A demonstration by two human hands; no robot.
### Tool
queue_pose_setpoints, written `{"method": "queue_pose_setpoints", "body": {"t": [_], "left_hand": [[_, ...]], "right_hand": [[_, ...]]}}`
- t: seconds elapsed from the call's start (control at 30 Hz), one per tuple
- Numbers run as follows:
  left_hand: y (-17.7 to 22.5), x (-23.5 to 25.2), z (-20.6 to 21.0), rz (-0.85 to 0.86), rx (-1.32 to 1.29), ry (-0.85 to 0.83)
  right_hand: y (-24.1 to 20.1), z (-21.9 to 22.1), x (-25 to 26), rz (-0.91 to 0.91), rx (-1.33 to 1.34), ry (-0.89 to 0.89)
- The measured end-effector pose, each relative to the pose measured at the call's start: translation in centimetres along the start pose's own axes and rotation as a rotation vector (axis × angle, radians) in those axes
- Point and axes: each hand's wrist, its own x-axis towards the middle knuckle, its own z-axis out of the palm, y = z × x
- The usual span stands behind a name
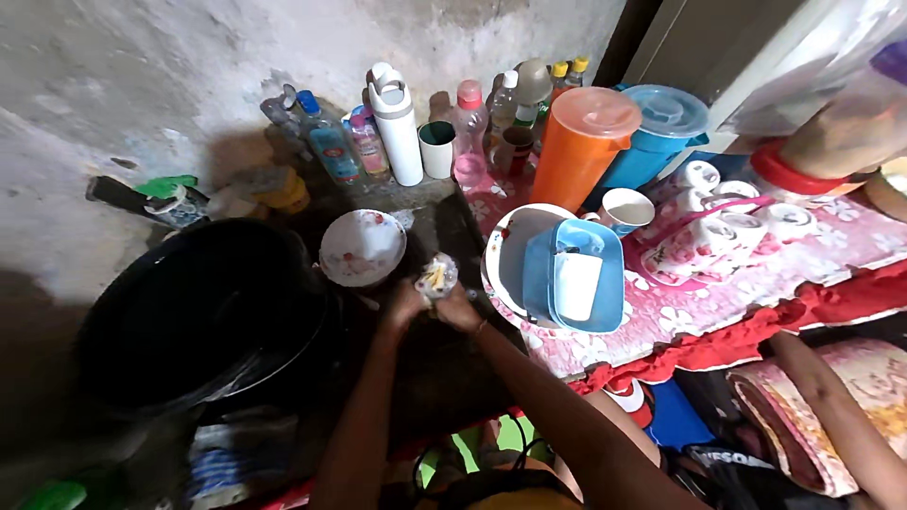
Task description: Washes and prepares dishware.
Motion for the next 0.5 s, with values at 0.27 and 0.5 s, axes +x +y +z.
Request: {"method": "queue_pose_setpoints", "body": {"t": [0.27, 0.5], "left_hand": [[1.5, -4.2, 0.2, 0.083, 0.375, -0.028], [9.0, -5.4, 1.0, 0.177, 0.454, -0.029]], "right_hand": [[-0.1, -0.3, 2.9, -0.006, 0.199, 0.265], [0.3, -0.6, 0.4, 0.041, -0.008, 0.025]]}}
